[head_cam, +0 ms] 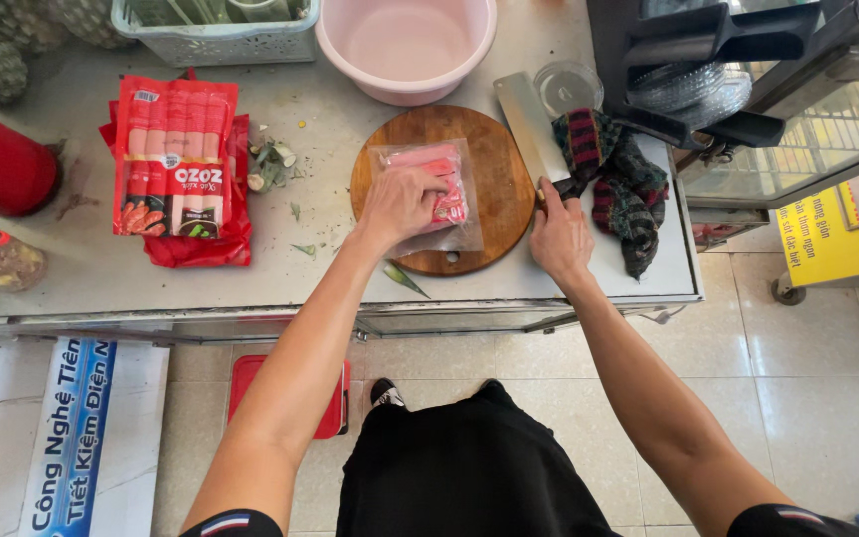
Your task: The person cleans a wooden cutting board and sharpens a cleaver on a sharpening stone. They then open a package of sausages and slice them into smaller pieces on the cutting board, placing the cut pieces into a pink bowl.
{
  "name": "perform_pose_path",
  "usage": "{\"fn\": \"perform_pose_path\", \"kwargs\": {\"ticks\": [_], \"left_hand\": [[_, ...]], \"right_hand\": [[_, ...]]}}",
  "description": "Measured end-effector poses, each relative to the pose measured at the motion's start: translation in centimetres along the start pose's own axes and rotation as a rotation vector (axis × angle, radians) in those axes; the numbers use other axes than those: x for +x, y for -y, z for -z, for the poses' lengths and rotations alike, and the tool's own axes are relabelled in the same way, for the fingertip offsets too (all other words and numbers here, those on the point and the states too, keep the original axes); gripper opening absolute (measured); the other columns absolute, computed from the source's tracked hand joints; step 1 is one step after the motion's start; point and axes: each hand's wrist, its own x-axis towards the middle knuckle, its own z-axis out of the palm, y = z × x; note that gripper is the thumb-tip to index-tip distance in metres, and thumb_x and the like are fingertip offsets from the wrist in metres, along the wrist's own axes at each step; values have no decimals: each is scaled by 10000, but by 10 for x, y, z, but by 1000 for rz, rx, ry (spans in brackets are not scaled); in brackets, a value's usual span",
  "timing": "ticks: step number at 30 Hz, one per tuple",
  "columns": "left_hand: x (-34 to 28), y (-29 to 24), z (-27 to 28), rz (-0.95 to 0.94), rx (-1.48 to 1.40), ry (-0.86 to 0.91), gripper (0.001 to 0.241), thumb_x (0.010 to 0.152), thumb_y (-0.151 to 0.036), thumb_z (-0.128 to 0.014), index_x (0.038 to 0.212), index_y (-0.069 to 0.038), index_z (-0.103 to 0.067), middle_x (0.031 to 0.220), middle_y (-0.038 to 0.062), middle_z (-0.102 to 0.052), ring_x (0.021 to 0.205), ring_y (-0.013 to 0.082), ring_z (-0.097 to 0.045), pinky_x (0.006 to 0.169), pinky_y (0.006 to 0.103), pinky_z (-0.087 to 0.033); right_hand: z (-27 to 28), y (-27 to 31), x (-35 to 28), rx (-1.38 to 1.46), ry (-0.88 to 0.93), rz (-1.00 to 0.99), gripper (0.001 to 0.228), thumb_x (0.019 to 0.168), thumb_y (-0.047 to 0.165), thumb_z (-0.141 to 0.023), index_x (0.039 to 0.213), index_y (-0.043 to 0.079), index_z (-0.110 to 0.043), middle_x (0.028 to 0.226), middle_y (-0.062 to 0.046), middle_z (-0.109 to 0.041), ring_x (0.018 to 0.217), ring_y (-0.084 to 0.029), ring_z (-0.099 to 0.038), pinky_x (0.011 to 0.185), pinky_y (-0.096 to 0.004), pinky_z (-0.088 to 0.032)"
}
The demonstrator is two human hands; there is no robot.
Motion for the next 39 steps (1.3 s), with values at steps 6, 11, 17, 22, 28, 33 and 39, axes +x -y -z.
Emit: {"fn": "perform_pose_path", "kwargs": {"ticks": [6, 11, 17, 22, 28, 33, 39], "left_hand": [[40, -9, 9, 194, 61, 188, 349, 744, -159, -773, 1067, -286, -804, 995, 177, -740, 927, 399, -700, 784, 507, -562], [52, -7, -2, 249, 201, 311, 208, 771, -205, -787, 979, -210, -806, 998, 170, -739, 945, 387, -711, 791, 500, -574], [50, -5, -31, 182, 432, 234, 104, 884, -161, -697, 900, -108, -785, 979, 164, -767, 936, 333, -748, 744, 499, -594], [35, -12, -3, 264, 345, 409, 244, 786, -263, -739, 1012, -172, -760, 1069, 88, -750, 1012, 315, -708, 824, 518, -555], [-29, 25, 45, 96, 161, -19, 298, 731, -217, -752, 1015, -133, -782, 1251, 106, -718, 1082, 321, -682, 902, 479, -556], [-61, 88, 77, 549, 257, 461, 290, 860, -207, -717, 1099, -53, -775, 1248, 199, -723, 1178, 335, -687, 975, 464, -566], [-77, 117, 114, 332, 154, 319, 414, 658, -148, -792, 1064, -71, -780, 1116, 235, -673, 1018, 395, -672, 854, 482, -546]], "right_hand": [[2, -6, 5, 63, 1, 5, 577, 954, 177, -638, 1507, 284, -512, 1135, -208, -625, 1051, -409, -634, 880, -510, -514], [-5, 4, -5, 367, -133, -1, 581, 996, 225, -680, 1509, 66, -456, 979, -167, -717, 891, -354, -702, 801, -454, -536], [-27, 57, -14, 1065, 96, -345, 304, 969, 252, -685, 1077, -8, -571, 817, -29, -673, 682, -99, -623, 579, -287, -500], [-34, 96, -18, 1039, 155, -272, 227, 1011, 237, -664, 1032, 25, -588, 807, -28, -587, 678, -93, -520, 589, -284, -468], [-62, 153, -46, 1021, 136, -74, 237, 1021, 254, -640, 1056, 25, -590, 832, -40, -651, 731, -101, -580, 650, -300, -511], [-95, 208, -71, 854, 87, 121, 262, 1041, 255, -628, 1114, 5, -602, 957, -107, -727, 809, -187, -661, 748, -370, -536], [-123, 245, -72, 866, 96, 260, 295, 1027, 254, -631, 1164, 0, -573, 1072, -162, -738, 914, -253, -711, 811, -394, -550]]}}
